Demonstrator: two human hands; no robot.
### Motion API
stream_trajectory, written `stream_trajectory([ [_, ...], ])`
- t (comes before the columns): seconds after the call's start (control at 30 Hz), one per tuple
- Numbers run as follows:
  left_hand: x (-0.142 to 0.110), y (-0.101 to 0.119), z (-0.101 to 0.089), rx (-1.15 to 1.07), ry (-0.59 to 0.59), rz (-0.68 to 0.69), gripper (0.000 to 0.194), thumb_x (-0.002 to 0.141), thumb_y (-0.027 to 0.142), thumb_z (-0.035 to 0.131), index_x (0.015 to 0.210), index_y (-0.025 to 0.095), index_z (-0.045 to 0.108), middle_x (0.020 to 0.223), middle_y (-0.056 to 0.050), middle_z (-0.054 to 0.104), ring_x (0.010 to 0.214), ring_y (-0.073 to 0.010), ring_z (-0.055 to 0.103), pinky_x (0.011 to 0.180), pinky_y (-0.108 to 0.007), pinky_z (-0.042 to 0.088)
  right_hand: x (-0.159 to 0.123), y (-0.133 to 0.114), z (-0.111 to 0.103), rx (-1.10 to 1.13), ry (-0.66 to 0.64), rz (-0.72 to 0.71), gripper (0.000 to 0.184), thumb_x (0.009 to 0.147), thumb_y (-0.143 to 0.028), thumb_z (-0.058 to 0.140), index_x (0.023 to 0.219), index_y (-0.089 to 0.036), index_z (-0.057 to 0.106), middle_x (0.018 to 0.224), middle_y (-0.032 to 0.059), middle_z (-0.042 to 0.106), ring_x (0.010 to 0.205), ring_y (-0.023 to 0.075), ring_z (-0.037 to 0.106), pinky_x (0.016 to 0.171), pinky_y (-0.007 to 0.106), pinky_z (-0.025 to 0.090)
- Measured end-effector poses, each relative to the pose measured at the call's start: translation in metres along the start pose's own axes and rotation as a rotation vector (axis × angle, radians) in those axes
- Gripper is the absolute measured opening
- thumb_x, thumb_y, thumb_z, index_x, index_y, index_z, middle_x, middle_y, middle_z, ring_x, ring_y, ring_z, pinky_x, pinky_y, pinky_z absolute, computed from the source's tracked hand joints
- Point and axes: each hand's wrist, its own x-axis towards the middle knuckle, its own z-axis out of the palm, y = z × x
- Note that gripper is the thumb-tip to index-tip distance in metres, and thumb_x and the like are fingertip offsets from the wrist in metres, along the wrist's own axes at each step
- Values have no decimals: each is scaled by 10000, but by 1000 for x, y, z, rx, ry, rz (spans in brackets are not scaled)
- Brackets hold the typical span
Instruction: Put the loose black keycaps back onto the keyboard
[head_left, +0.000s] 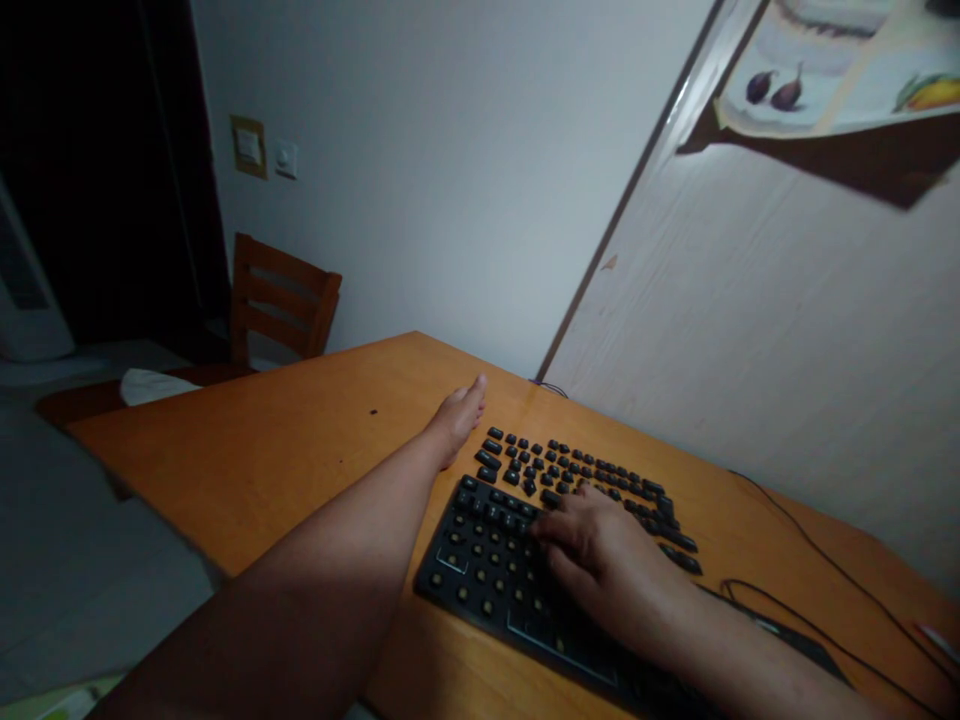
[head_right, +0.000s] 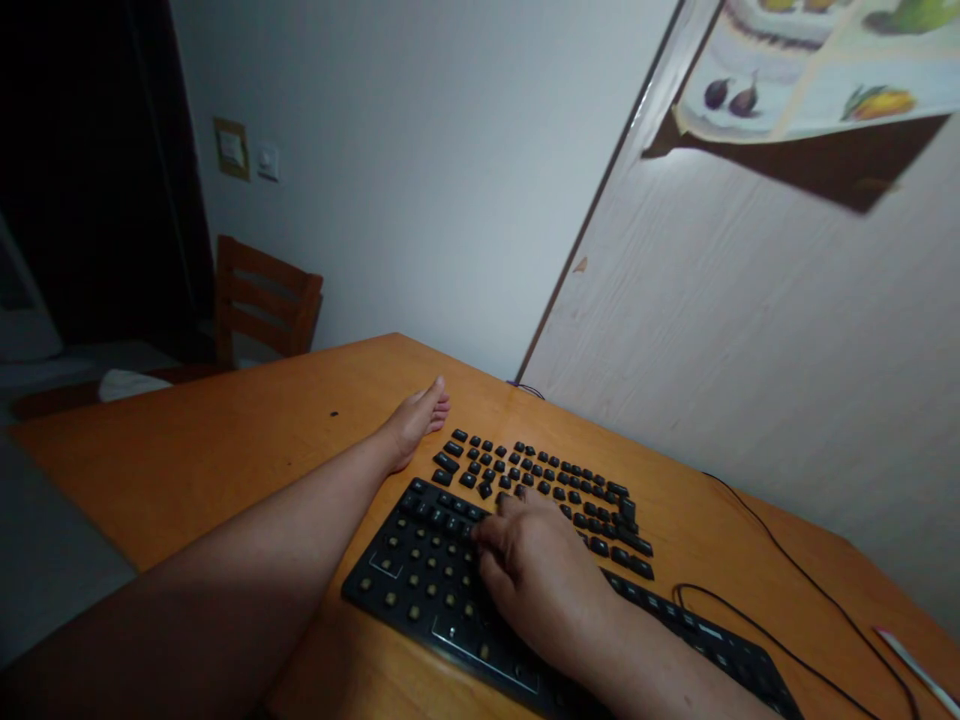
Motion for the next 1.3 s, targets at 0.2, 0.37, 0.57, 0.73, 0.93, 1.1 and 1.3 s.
stream_trajectory([
  [0.2, -1, 1, 0, -8, 10, -7, 685, 784, 738, 471, 1082, 133, 593, 1147, -183, 611, 1056, -243, 581, 891, -341, 462, -1, -5, 1, -22, -6, -14, 193, 809, -134, 545, 808, -239, 707, 770, 30, 613, 797, 195, 499, 742, 334, 348],
  [0.37, 0, 0, 0, 7, 4, -11, 689, 776, 753, 458, 1048, 136, 597, 1146, -176, 603, 1032, -236, 580, 882, -342, 465, 8, 14, -4, 45, 57, 0, 216, 837, -145, 526, 862, -237, 719, 804, 25, 657, 817, 182, 553, 755, 311, 391],
  [0.57, 1, 0, -1, 12, 8, -14, 695, 770, 758, 460, 1054, 138, 595, 1127, -170, 608, 1008, -224, 583, 884, -341, 466, 55, 92, -16, -99, 183, 308, 214, 830, -237, 579, 954, -196, 748, 901, 79, 688, 848, 209, 599, 717, 298, 419],
  [0.73, 1, 1, -1, 7, 9, -15, 695, 763, 753, 477, 1055, 136, 603, 1130, -174, 613, 1012, -227, 588, 877, -339, 468, 88, 129, -11, -197, 82, 394, 247, 829, -351, 623, 962, -203, 769, 947, 104, 700, 848, 222, 616, 694, 299, 414],
  [0.93, -1, 2, -1, -7, 17, -20, 703, 761, 750, 486, 1078, 133, 605, 1128, -173, 618, 1020, -231, 591, 879, -343, 466, 104, 139, 1, -178, 2, 380, 306, 816, -440, 640, 983, -220, 771, 936, 92, 723, 827, 208, 625, 671, 283, 416],
  [1.1, -2, 2, -1, 10, 17, -14, 690, 755, 756, 484, 1031, 139, 621, 1114, -163, 622, 1013, -230, 589, 879, -343, 464, 110, 147, 7, -171, -33, 381, 268, 766, -398, 687, 952, -229, 780, 936, 80, 726, 838, 210, 624, 681, 283, 415],
  [1.3, -1, 1, 0, 21, 16, -11, 663, 775, 741, 474, 1017, 140, 616, 1102, -163, 623, 1003, -229, 589, 879, -344, 464, 113, 150, 14, -163, -36, 373, 224, 765, -358, 672, 920, -246, 788, 904, 65, 728, 823, 204, 620, 661, 275, 404],
])
